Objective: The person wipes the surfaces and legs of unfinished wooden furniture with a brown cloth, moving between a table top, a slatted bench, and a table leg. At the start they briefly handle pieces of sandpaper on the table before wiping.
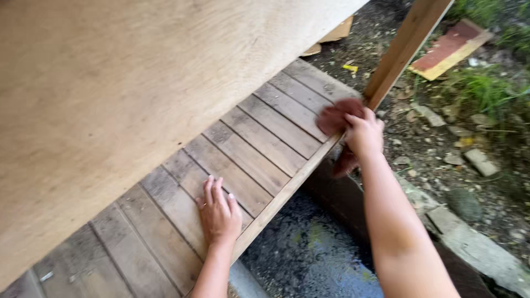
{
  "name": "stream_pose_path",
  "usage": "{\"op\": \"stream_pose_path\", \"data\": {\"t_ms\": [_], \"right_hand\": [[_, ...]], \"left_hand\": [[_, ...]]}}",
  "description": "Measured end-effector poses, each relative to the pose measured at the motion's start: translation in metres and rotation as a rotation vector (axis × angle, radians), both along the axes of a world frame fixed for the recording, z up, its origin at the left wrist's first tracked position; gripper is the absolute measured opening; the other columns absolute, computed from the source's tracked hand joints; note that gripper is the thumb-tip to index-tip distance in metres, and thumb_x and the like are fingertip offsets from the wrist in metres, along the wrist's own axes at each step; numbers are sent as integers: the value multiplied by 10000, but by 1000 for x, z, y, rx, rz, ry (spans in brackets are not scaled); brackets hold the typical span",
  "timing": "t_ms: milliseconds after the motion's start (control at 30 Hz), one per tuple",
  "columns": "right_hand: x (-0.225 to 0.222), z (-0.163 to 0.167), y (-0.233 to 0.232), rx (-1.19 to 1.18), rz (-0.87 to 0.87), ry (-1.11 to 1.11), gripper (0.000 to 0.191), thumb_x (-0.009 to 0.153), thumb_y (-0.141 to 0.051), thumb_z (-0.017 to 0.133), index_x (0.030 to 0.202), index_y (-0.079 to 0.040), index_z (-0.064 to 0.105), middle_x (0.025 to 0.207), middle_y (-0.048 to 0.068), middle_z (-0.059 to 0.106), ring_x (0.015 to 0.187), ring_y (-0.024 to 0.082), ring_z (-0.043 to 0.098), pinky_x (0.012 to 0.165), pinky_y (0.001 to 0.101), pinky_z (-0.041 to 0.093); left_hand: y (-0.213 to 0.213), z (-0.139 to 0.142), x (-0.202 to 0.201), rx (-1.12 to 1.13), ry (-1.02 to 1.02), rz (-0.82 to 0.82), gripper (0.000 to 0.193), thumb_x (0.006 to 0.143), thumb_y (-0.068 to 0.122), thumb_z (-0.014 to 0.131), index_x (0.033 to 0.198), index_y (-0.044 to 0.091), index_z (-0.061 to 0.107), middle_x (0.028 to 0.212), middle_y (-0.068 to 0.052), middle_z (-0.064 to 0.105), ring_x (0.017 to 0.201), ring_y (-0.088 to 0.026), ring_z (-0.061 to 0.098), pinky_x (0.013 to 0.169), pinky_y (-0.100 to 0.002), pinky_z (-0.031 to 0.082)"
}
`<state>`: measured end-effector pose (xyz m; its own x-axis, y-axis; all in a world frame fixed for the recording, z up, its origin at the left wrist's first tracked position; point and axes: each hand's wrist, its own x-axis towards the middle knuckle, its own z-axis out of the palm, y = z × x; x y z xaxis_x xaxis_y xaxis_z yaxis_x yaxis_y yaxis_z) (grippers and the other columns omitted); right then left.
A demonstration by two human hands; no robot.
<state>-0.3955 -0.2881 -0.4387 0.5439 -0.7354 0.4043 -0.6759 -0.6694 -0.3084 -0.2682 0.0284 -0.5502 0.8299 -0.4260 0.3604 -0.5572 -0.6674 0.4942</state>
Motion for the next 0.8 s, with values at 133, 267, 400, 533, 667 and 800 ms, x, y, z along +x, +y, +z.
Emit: {"op": "stream_pose_path", "data": {"t_ms": [133,267,400,533,667,800], "right_hand": [[-88,-31,-3,342,-447,501,377,844,-291,816,1188,-141,770,1405,128,520,1281,407,456,975,523,521],[-111,-39,10,316,-476,11,358,931,-180,711,1275,-265,760,1320,160,530,1209,417,507,1025,487,499],[-57,-7,14,491,-436,-534,637,912,-151,643,1526,-216,486,1364,186,470,1176,344,596,1059,497,493],[14,15,68,926,-417,-585,681,949,-283,566,1576,-190,316,1506,306,280,1295,431,459,1108,556,382],[10,-22,141,745,-301,-534,515,997,-360,553,1421,-68,531,1433,298,441,1263,445,527,1105,491,435],[-19,-53,174,1335,27,-461,242,814,-138,618,988,-15,730,979,177,714,975,328,673,853,434,530]], "left_hand": [[1,5,-2,6,35,15,519,939,261,533,1431,105,476,1569,-143,414,1469,-331,377,1169,-641,235],[3,10,-2,-94,86,-20,517,950,228,531,1446,92,473,1601,-152,396,1480,-334,366,1215,-609,209],[11,16,3,-213,232,-92,507,913,199,582,1404,103,498,1565,-120,439,1484,-318,375,1250,-553,194],[24,24,1,-125,225,-245,437,915,189,603,1343,128,544,1588,-125,400,1504,-338,327,1232,-555,221],[6,28,-19,26,190,-247,394,918,181,603,1311,148,578,1595,-82,403,1515,-324,307,1220,-633,131],[-25,28,-33,94,209,-305,409,917,243,617,1313,149,574,1590,-68,386,1527,-311,277,1199,-634,113]]}}
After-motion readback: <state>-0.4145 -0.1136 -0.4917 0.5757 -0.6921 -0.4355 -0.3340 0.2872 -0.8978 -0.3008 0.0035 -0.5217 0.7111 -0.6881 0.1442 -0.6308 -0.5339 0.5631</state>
